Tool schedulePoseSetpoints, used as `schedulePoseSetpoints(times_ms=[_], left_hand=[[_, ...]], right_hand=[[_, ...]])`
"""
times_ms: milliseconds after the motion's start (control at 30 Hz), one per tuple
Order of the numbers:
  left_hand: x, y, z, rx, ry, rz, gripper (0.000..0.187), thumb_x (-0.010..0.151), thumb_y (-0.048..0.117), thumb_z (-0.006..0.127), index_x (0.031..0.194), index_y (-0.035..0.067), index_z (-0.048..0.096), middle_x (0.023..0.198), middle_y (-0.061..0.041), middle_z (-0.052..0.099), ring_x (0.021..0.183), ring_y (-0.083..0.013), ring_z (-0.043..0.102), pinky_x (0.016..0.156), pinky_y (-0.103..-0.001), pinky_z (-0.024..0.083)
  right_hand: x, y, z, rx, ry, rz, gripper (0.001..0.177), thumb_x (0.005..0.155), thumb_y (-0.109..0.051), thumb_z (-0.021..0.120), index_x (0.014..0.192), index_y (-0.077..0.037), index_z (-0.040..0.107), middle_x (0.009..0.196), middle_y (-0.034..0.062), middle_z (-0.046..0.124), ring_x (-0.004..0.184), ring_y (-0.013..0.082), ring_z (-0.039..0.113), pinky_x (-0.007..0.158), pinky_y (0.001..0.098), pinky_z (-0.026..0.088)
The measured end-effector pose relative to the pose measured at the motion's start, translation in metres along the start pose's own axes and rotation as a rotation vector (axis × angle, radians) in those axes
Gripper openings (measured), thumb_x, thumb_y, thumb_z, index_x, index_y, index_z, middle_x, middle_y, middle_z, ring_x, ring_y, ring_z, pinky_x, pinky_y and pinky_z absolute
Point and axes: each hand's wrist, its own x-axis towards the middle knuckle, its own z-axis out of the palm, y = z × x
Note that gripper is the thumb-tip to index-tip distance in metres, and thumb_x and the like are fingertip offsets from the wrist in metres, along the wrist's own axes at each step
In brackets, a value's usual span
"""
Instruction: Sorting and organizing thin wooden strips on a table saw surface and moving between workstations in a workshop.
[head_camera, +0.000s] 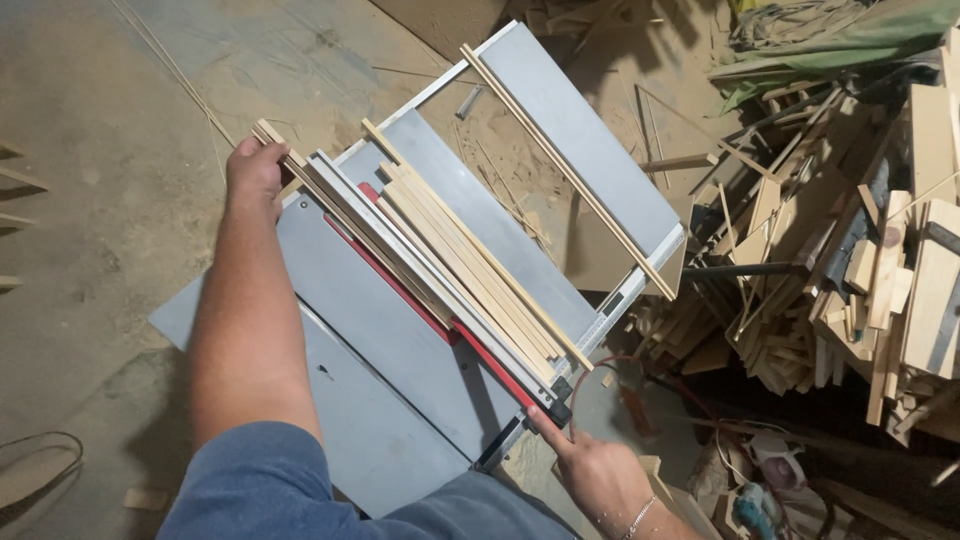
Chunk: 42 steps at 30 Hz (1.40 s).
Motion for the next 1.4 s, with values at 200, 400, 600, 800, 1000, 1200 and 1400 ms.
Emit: schedulePoseSetpoints(times_ms=[200,400,600,800,1000,1200,1400], left_hand=[[-0.015,0.018,0.005,0.025,0.007,-0.055,0.032,0.094,0.006,0.067,0.076,0.019,0.045,0.069,0.003,0.047,0.059,-0.0077,0.039,0.046,-0.03,0.023],[-0.009,0.016,0.006,-0.061,-0.012,-0.046,0.018,0.092,0.005,0.067,0.083,0.017,0.056,0.073,0.001,0.059,0.06,-0.0101,0.056,0.045,-0.028,0.033],[-0.019,0.026,0.006,0.012,-0.011,-0.072,0.015,0.095,0.01,0.066,0.088,0.02,0.057,0.075,0.003,0.057,0.062,-0.0077,0.048,0.049,-0.026,0.032],[-0.025,0.029,0.007,0.012,0.021,-0.05,0.018,0.092,0.01,0.065,0.083,0.021,0.054,0.075,0.006,0.051,0.062,-0.0066,0.045,0.049,-0.027,0.03],[-0.034,0.037,0.008,-0.058,-0.002,-0.022,0.016,0.094,0.006,0.065,0.087,0.015,0.055,0.083,0.0,0.066,0.075,-0.016,0.076,0.06,-0.032,0.06],[-0.018,0.023,0.007,-0.228,-0.025,0.039,0.02,0.09,-0.002,0.064,0.082,0.011,0.051,0.082,-0.006,0.061,0.07,-0.0267,0.08,0.056,-0.042,0.064],[-0.004,0.016,0.006,-0.18,-0.006,0.069,0.011,0.086,0.002,0.063,0.086,0.011,0.057,0.085,-0.004,0.061,0.07,-0.023,0.076,0.067,-0.038,0.071]], right_hand=[[0.004,-0.002,-0.004,0.047,-0.064,0.053,0.079,0.098,-0.029,0.055,0.166,-0.033,0.013,0.077,0.0072,0.057,0.054,0.0276,0.058,0.049,0.0466,0.049],[0.002,0.0,0.002,0.023,0.09,-0.01,0.078,0.094,-0.025,0.059,0.163,-0.028,0.023,0.07,0.0042,0.055,0.048,0.0248,0.058,0.042,0.047,0.047],[0.007,-0.004,-0.007,0.014,0.039,0.021,0.077,0.094,-0.028,0.055,0.164,-0.032,0.021,0.068,0.0041,0.057,0.048,0.0247,0.056,0.042,0.0444,0.047],[0.006,-0.006,-0.011,0.016,0.052,0.004,0.076,0.095,-0.026,0.055,0.163,-0.029,0.022,0.068,0.0052,0.058,0.048,0.0263,0.056,0.042,0.0466,0.046],[0.006,-0.009,-0.017,0.017,0.023,0.017,0.079,0.099,-0.034,0.06,0.165,-0.03,0.017,0.067,0.0039,0.056,0.043,0.0211,0.051,0.038,0.0429,0.046],[0.006,-0.014,-0.028,0.021,-0.007,0.04,0.077,0.101,-0.033,0.057,0.165,-0.032,0.015,0.071,0.0042,0.056,0.046,0.0229,0.052,0.041,0.0436,0.046],[0.004,-0.019,-0.044,0.045,-0.034,0.048,0.076,0.101,-0.03,0.057,0.165,-0.032,0.017,0.071,0.0056,0.059,0.045,0.0257,0.053,0.041,0.0459,0.046]])
